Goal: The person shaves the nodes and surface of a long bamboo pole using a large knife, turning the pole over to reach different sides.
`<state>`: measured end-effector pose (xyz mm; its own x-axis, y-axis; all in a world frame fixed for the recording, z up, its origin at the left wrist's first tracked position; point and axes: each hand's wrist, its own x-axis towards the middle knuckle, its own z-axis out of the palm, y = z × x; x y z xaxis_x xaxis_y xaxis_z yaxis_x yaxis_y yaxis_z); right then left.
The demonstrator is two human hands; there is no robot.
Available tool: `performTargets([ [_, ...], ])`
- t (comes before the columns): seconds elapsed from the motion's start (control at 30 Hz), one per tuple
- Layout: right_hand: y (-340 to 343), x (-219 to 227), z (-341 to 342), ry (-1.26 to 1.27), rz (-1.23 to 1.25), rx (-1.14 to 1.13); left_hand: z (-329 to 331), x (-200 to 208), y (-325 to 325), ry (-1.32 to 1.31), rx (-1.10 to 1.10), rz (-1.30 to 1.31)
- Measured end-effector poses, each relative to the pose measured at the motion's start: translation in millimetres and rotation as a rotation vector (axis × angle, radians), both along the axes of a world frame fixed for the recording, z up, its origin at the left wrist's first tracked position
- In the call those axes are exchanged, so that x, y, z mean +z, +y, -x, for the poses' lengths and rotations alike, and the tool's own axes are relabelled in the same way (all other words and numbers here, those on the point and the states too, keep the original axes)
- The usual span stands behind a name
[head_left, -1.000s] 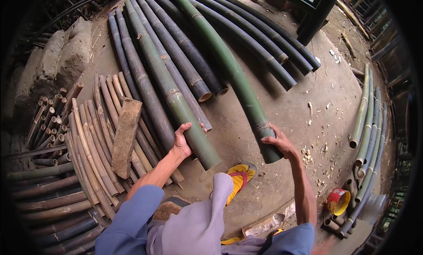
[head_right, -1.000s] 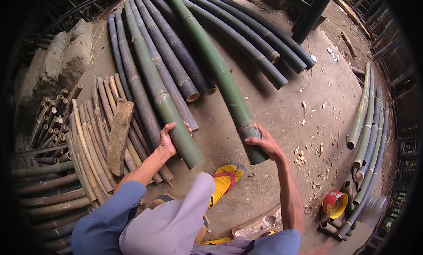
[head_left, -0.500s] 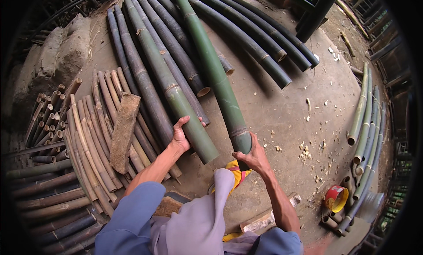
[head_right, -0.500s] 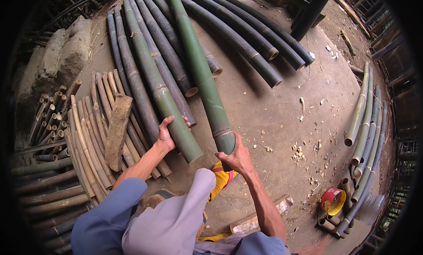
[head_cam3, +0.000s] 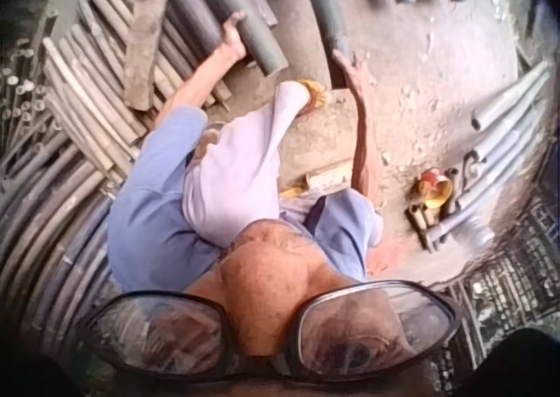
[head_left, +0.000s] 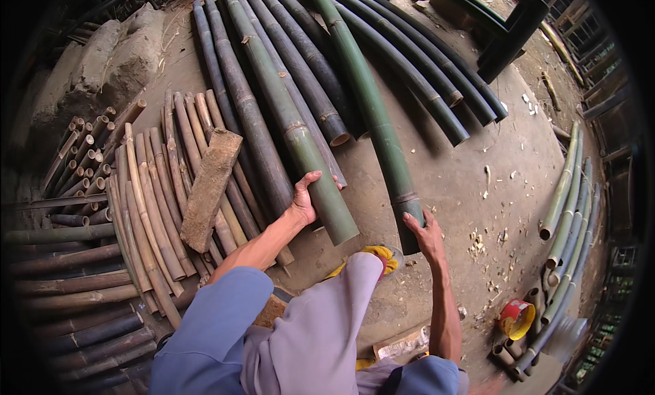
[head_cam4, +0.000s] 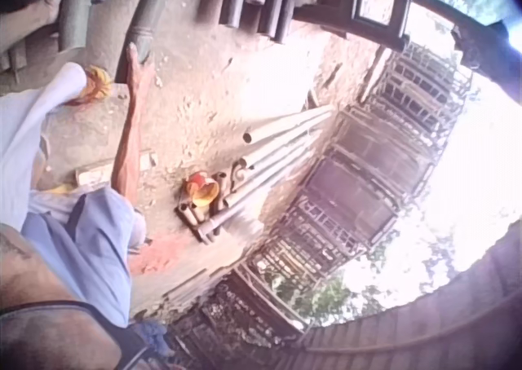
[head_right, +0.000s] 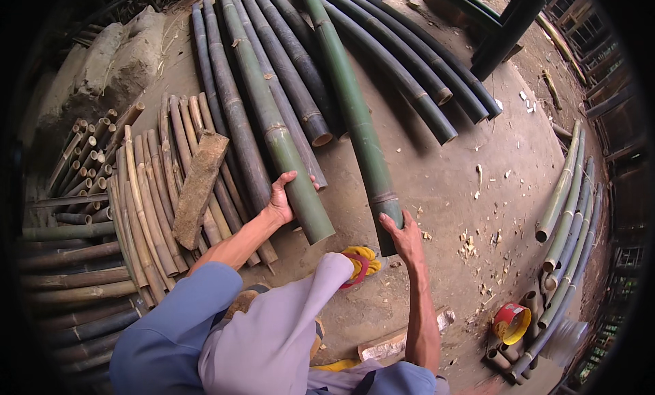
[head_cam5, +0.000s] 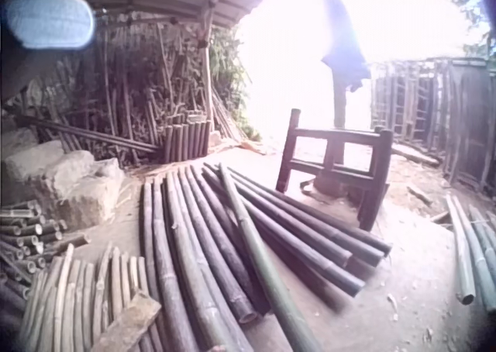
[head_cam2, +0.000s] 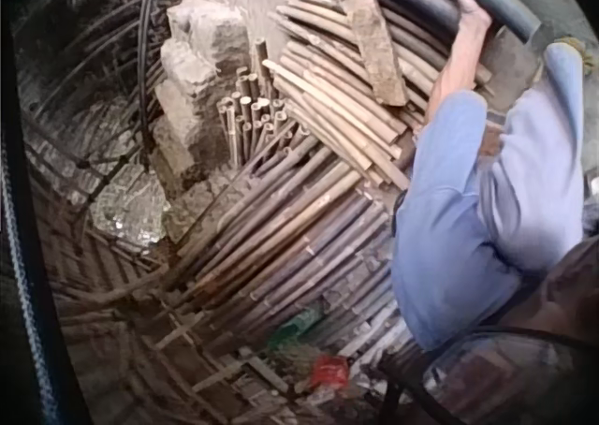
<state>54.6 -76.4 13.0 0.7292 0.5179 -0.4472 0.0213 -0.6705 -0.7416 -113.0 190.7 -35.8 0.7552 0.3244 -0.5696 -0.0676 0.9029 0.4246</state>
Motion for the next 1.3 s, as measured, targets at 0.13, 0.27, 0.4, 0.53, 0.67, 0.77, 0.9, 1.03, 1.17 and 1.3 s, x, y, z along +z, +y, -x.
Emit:
performTargets([
  [0.13,9.2,11.3,6.6,-0.228,0.191,0.023,-0.7,-1.8,0.1,-0.01,0.018,-0.03],
  [0.27,9.1,9.5,2.7,-0.35,0.29,0.01,-0.8,-5.3,0.5,-0.04,-0.019,0.0],
  [0.4,-3.9,-0.4,-23.9,-0.516,0.327,0.018,-0.1,-8.2,0.6,-0.027,0.001,0.001],
  [0.53,-22.2,-4.0,-83.2,-0.521,0.333,0.023,-0.6,-8.7,0.5,-0.025,-0.013,-0.001],
  [0.67,-24.8,-0.2,-125.1,-0.65,0.497,-0.15,-0.1,-5.0,-0.4,0.003,0.01,0.001],
  [0.77,-5.5,5.1,-84.7,-1.065,0.189,-0.104,1.8,-1.0,-0.6,0.001,-0.026,-0.052],
  [0.9,26.7,27.4,24.9,0.064,-0.201,0.245,0.8,-0.7,-2.0,0.032,-0.011,-0.015],
  [1.03,66.1,35.8,87.0,-0.035,-0.151,0.394,-6.2,-0.9,-7.1,0.102,0.01,-0.135],
  [1.17,79.4,33.6,86.9,-0.032,0.046,0.337,-23.7,14.3,-15.1,0.254,0.017,-0.259],
  [1.3,57.8,40.0,30.3,-0.045,-0.064,0.208,-63.0,42.9,-25.9,0.115,-0.092,-0.343],
])
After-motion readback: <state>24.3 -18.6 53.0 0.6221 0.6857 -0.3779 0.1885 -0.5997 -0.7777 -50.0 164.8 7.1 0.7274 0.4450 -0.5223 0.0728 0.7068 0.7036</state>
